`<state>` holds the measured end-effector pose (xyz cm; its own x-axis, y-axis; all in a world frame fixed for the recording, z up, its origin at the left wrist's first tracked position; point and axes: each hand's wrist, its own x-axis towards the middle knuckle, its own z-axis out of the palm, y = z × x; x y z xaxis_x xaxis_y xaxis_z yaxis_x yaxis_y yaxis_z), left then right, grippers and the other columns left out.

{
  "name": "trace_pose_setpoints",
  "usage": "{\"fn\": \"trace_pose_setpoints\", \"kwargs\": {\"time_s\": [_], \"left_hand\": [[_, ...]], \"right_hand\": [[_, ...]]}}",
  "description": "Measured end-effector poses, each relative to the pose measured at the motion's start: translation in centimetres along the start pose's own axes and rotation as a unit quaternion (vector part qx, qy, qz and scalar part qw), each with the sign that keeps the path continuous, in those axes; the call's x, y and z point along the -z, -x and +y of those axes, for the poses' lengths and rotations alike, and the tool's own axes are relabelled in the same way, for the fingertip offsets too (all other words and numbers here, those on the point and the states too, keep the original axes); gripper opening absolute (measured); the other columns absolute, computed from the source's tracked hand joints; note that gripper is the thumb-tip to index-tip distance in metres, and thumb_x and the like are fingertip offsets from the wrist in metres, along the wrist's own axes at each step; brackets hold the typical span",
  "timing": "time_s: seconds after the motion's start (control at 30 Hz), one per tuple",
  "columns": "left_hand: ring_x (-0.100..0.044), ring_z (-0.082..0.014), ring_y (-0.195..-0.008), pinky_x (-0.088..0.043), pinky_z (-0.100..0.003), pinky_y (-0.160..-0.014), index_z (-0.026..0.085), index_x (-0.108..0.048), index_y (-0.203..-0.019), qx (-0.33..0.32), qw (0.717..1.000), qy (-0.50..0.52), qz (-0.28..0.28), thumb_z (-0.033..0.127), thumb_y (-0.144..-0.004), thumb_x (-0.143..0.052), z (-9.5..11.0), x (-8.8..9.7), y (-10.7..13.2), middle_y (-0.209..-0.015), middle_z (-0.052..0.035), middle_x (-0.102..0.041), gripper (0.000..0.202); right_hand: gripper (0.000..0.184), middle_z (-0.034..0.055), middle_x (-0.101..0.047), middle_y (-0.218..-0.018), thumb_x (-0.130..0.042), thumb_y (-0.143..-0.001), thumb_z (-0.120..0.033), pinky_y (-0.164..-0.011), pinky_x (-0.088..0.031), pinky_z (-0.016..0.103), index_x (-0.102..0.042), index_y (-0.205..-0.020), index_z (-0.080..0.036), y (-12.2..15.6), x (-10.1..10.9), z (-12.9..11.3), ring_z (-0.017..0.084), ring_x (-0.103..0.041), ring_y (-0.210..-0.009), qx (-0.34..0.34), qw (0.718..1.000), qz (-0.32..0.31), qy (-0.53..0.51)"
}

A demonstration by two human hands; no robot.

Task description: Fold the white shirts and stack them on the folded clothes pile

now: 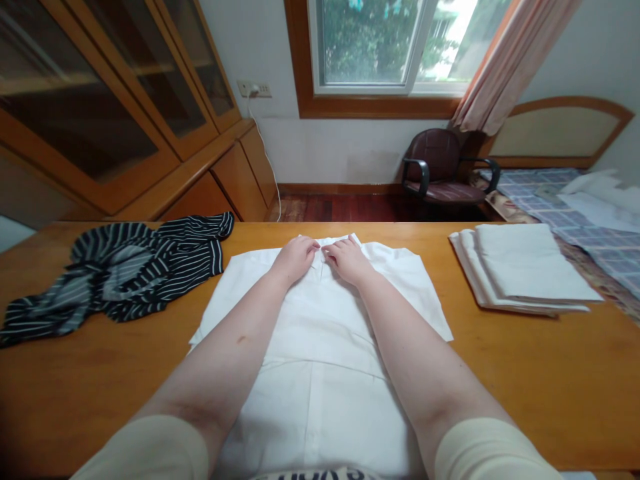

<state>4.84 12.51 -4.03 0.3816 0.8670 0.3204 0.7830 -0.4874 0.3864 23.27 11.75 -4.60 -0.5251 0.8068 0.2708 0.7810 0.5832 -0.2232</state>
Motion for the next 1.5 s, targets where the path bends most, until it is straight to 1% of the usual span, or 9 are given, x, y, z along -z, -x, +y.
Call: {"fn": "trace_pose_setpoints", "kwargs": {"time_s": [0.1,0.2,0.43,0.77,0.9,1.03,1.2,1.33,1.5], "left_hand": [[-0.056,-0.0188,-0.101,-0.042,-0.032,-0.092,0.019,-0.065,-0.103,-0.024,1.000,-0.001,-0.005,0.016,-0.086,-0.046,0.1,-0.2,0.1,-0.108,-0.0061,-0.065,0.026],[-0.053,-0.0208,-0.106,-0.038,-0.037,-0.095,0.025,-0.064,-0.110,-0.041,0.998,-0.040,-0.005,0.020,-0.087,-0.048,0.5,-0.3,0.2,-0.121,-0.0031,-0.061,0.028],[-0.049,-0.0249,-0.100,-0.022,-0.046,-0.102,0.027,-0.070,-0.092,-0.029,0.993,-0.117,0.010,0.031,-0.087,-0.052,1.0,-0.1,0.3,-0.096,-0.0033,-0.069,0.018],[-0.051,-0.0227,-0.099,-0.031,-0.040,-0.095,0.024,-0.067,-0.095,-0.014,0.997,-0.070,0.027,0.029,-0.089,-0.050,1.6,0.1,0.2,-0.098,-0.0042,-0.066,0.018],[-0.053,-0.0210,-0.099,-0.036,-0.036,-0.091,0.022,-0.062,-0.102,-0.019,0.998,-0.037,0.038,0.027,-0.088,-0.051,1.6,0.3,0.3,-0.103,-0.0048,-0.062,0.019],[-0.055,-0.0204,-0.091,-0.040,-0.034,-0.086,0.020,-0.061,-0.091,-0.034,0.999,-0.013,0.005,0.037,-0.083,-0.058,1.5,0.3,0.4,-0.094,-0.0046,-0.061,0.020],[-0.054,-0.0225,-0.101,-0.039,-0.036,-0.090,0.022,-0.061,-0.101,-0.030,0.997,-0.033,-0.061,0.044,-0.079,-0.061,1.0,-0.3,0.5,-0.103,-0.0055,-0.061,0.031],[-0.052,-0.0248,-0.109,-0.038,-0.038,-0.094,0.023,-0.056,-0.117,-0.026,0.994,-0.059,-0.083,0.047,-0.080,-0.059,0.5,-0.9,0.6,-0.115,-0.0067,-0.059,0.044],[-0.052,-0.0237,-0.110,-0.038,-0.036,-0.095,0.022,-0.055,-0.120,-0.016,0.995,-0.057,-0.079,0.042,-0.085,-0.051,0.4,-1.1,0.4,-0.117,-0.0070,-0.060,0.040]], "right_hand": [[0.022,0.0072,-0.068,-0.093,-0.050,-0.089,-0.027,-0.092,-0.033,0.035,-0.067,-0.101,-0.019,-0.1,0.2,0.2,0.021,-0.055,-0.092,0.023,1.000,0.018,0.010],[0.018,0.0061,-0.068,-0.088,-0.053,-0.088,-0.027,-0.088,-0.033,0.033,-0.069,-0.094,-0.020,-0.1,0.4,0.0,0.021,-0.055,-0.086,0.023,0.999,0.024,0.024],[0.016,0.0059,-0.068,-0.086,-0.053,-0.086,-0.023,-0.081,-0.033,0.033,-0.068,-0.088,-0.019,-0.2,0.5,-1.2,0.020,-0.058,-0.084,-0.028,0.999,0.008,0.025],[0.018,0.0022,-0.067,-0.078,-0.050,-0.085,-0.028,-0.067,-0.038,0.026,-0.064,-0.077,-0.020,-0.4,-0.7,-0.6,0.016,-0.057,-0.071,-0.187,0.971,0.097,-0.108],[0.018,0.0024,-0.067,-0.077,-0.051,-0.085,-0.028,-0.069,-0.040,0.026,-0.065,-0.077,-0.020,-0.4,-0.6,-0.5,0.016,-0.057,-0.073,-0.155,0.979,0.093,-0.096],[0.018,0.0056,-0.069,-0.081,-0.053,-0.085,-0.027,-0.080,-0.039,0.031,-0.067,-0.078,-0.019,-0.5,-0.3,-0.7,0.019,-0.058,-0.081,-0.131,0.986,0.097,-0.037],[0.025,0.0060,-0.070,-0.096,-0.044,-0.091,-0.028,-0.104,-0.024,0.045,-0.068,-0.093,-0.021,-0.3,-0.4,0.4,0.022,-0.057,-0.099,-0.114,0.985,0.125,-0.021],[0.028,0.0077,-0.068,-0.108,-0.043,-0.088,-0.019,-0.105,-0.024,0.049,-0.066,-0.105,-0.020,0.2,-0.4,2.3,0.024,-0.054,-0.110,-0.130,0.981,0.140,-0.029],[0.030,0.0088,-0.065,-0.114,-0.048,-0.082,-0.018,-0.102,-0.031,0.048,-0.066,-0.107,-0.020,0.5,0.1,3.9,0.026,-0.052,-0.113,-0.106,0.982,0.152,-0.038]]}}
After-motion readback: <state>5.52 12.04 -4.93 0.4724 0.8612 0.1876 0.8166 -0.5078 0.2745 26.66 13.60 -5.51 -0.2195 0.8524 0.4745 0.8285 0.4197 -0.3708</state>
